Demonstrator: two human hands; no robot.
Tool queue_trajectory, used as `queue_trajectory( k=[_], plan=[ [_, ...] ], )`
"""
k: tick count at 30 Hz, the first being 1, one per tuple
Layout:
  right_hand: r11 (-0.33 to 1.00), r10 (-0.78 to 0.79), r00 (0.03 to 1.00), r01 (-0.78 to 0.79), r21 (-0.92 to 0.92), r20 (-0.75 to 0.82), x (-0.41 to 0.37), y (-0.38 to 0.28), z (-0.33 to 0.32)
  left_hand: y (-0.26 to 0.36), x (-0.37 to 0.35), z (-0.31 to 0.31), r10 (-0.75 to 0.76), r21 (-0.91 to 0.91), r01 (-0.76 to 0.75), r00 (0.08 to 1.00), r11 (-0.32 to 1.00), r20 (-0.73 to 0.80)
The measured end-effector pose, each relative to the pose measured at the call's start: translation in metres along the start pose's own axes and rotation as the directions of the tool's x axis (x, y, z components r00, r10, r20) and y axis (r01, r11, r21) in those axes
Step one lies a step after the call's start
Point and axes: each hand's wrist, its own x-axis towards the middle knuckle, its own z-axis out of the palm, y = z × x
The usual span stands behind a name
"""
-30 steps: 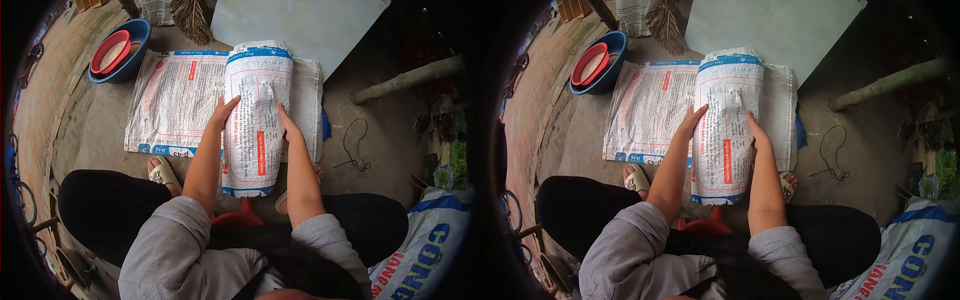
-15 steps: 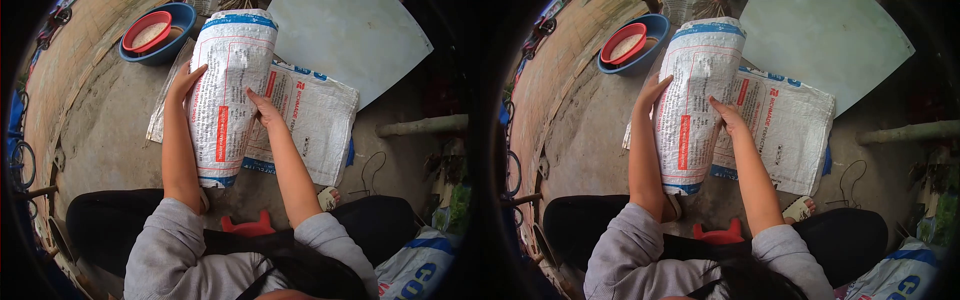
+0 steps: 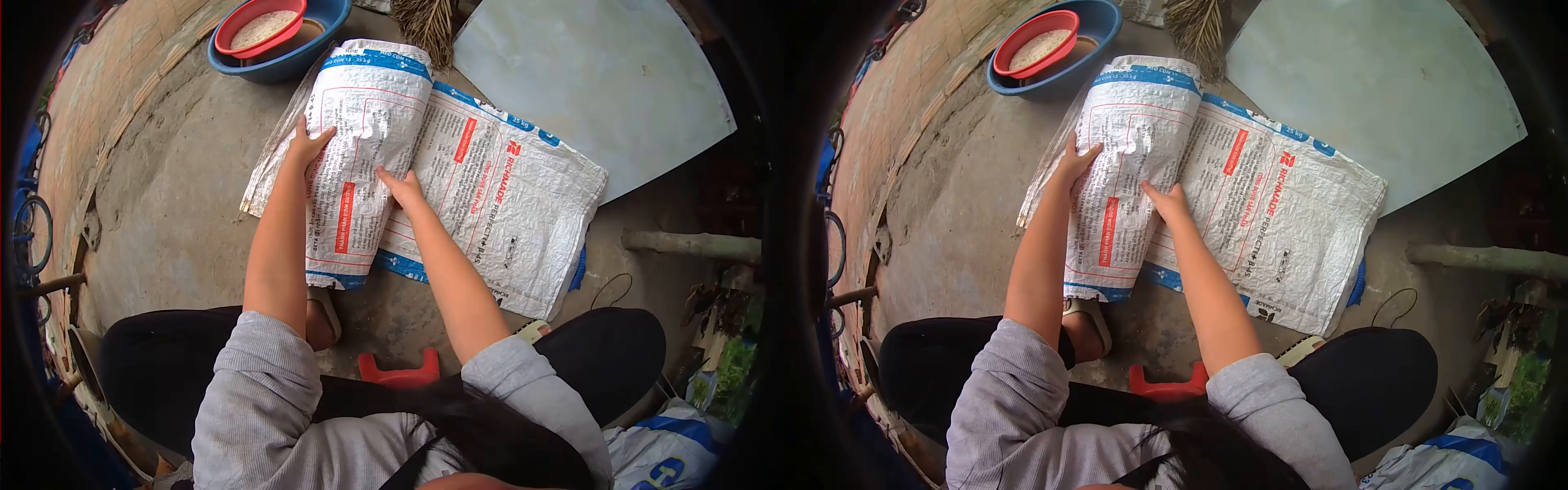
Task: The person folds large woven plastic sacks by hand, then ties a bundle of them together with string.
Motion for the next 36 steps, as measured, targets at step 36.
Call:
queue_trajectory(
  k=[36],
  plan=[
    [0.986, 0.147, 0.988, -0.144, 0.086, -0.035, -0.024, -0.032, 0.047, 0.023, 0.002, -0.042, -0.244, 0.45, 0.349, 0.93, 0.822, -0.276]
  ],
)
